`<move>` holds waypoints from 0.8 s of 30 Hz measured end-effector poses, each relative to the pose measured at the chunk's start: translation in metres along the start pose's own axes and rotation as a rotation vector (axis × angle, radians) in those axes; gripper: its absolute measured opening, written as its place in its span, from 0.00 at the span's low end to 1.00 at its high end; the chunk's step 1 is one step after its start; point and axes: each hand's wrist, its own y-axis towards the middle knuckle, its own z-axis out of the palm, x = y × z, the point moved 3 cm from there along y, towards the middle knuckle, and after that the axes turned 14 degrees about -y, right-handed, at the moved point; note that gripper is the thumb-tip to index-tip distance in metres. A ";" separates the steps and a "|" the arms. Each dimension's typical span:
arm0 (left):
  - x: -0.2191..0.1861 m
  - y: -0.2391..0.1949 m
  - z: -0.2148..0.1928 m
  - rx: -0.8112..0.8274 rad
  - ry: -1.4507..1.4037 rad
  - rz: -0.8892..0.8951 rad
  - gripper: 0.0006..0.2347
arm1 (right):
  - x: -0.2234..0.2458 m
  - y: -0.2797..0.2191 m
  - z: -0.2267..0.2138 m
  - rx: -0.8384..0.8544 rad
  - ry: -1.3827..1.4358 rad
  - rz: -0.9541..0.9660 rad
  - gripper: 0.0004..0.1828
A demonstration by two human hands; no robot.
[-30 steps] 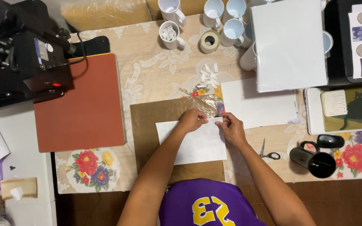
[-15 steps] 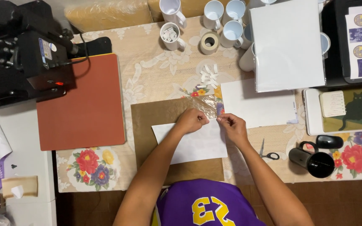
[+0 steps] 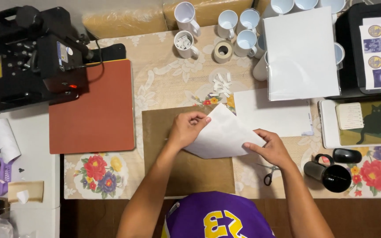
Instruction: The person uses scissors to cut small rectangular pieces from a white sheet of paper. They then peel the backing off these pieces and place them onto a larger sheet of paper on the table.
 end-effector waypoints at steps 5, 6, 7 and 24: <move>-0.015 -0.035 -0.002 -0.166 -0.292 0.097 0.07 | 0.000 -0.012 -0.009 -0.184 0.231 -0.068 0.12; -0.016 -0.040 -0.003 -0.220 -0.413 0.176 0.07 | -0.005 -0.013 -0.008 -0.265 0.396 -0.127 0.12; -0.021 -0.047 0.000 -0.215 -0.412 0.184 0.07 | -0.004 -0.016 -0.009 -0.271 0.397 -0.134 0.12; -0.040 -0.144 -0.048 -0.340 -0.804 0.428 0.06 | 0.111 -0.108 0.017 -0.393 0.158 -0.181 0.09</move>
